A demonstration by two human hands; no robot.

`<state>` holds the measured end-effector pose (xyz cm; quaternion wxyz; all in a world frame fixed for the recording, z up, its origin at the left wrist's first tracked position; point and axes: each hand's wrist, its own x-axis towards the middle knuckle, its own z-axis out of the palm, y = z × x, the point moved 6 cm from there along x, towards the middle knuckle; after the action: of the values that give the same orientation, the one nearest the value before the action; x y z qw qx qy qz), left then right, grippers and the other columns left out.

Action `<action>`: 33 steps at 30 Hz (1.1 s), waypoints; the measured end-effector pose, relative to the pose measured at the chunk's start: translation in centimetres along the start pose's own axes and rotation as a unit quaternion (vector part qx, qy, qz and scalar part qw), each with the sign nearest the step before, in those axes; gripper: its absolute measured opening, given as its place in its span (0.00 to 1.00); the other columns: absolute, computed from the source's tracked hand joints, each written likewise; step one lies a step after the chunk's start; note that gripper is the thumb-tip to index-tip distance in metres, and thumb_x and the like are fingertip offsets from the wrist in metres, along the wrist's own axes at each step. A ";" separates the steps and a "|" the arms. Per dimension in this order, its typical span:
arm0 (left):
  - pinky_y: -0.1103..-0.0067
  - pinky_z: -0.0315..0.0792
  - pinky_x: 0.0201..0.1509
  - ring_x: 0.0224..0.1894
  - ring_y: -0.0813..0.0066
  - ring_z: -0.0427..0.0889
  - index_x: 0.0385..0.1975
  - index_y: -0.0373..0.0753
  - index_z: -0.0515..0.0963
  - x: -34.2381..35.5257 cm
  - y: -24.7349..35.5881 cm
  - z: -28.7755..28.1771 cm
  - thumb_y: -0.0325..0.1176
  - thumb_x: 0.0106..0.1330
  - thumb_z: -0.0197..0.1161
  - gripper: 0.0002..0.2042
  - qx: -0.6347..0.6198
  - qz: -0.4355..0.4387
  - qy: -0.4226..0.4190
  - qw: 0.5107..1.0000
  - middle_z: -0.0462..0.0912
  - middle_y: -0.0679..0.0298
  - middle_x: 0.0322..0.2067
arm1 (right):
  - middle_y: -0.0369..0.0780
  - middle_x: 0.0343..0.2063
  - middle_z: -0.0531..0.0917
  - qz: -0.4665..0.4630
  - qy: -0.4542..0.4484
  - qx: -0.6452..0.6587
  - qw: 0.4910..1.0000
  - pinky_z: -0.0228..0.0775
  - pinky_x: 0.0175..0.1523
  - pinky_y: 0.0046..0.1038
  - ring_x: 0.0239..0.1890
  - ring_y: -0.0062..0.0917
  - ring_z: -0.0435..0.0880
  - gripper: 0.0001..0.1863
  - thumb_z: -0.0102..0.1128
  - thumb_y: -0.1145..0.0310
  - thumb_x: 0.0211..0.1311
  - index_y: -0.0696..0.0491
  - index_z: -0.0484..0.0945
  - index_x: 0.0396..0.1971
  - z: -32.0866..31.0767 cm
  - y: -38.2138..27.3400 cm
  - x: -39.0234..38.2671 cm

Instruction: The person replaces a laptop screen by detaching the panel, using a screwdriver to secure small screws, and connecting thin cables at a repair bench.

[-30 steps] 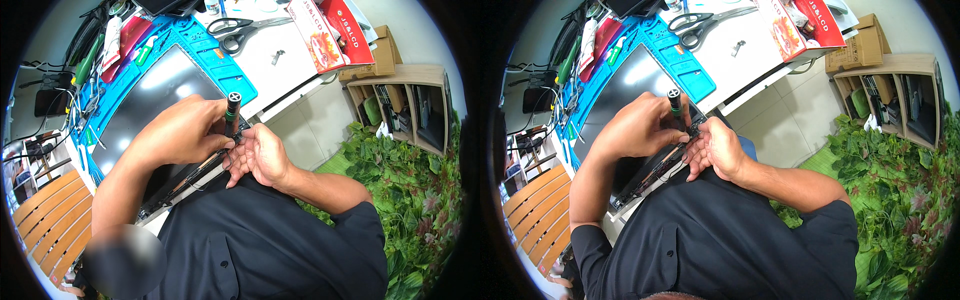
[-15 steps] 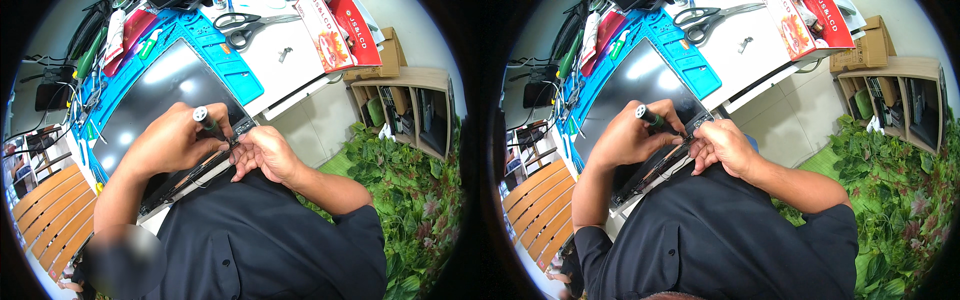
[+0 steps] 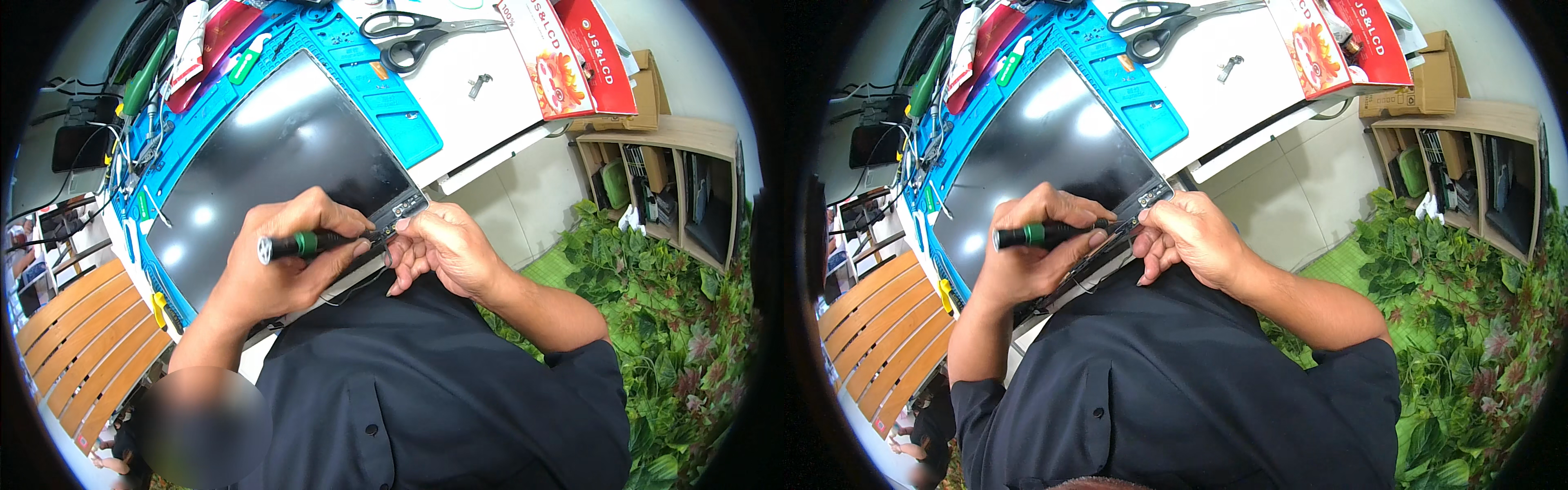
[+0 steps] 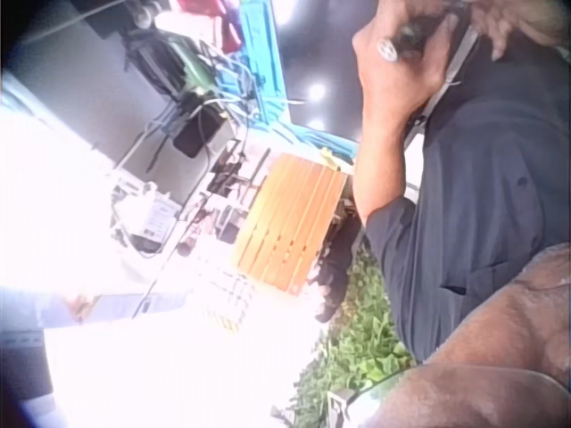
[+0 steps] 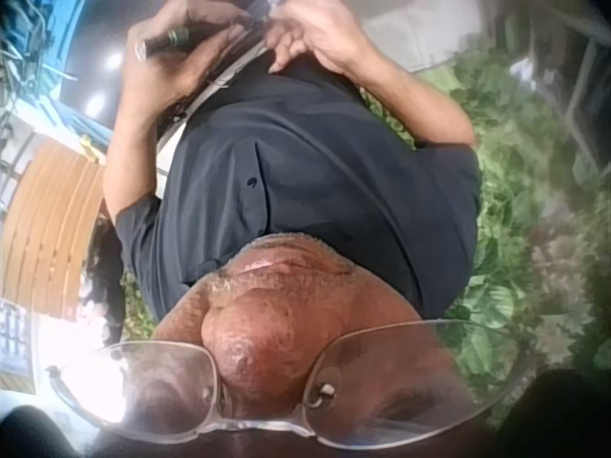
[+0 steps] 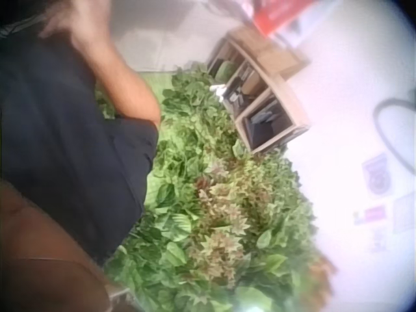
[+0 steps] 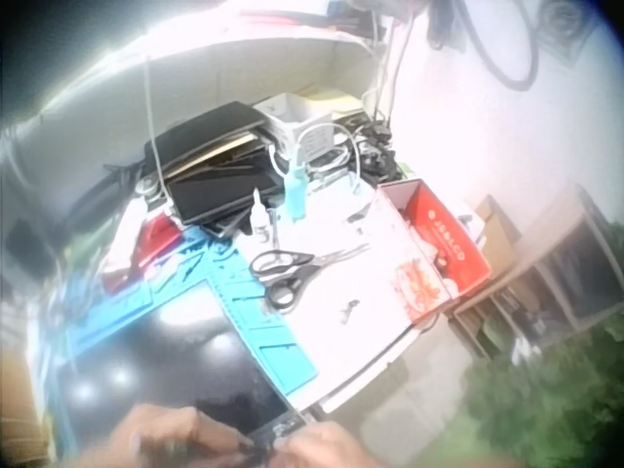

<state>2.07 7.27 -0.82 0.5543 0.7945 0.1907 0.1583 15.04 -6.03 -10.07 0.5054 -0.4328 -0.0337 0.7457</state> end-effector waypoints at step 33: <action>0.75 0.81 0.35 0.32 0.61 0.91 0.29 0.36 0.77 -0.6 1.4 1.8 0.16 0.55 0.75 0.12 0.092 0.060 0.022 0.994 0.92 0.51 0.36 | 0.49 0.36 0.84 -0.076 -0.026 0.023 0.996 0.87 0.42 0.37 0.29 0.35 0.89 0.27 0.44 0.51 0.87 0.65 0.75 0.46 -0.5 1.4 -0.8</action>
<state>2.56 5.02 -0.12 0.4644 0.8483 0.1686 0.1908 14.45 -7.56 -10.63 0.5695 -0.3976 -0.0623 0.7167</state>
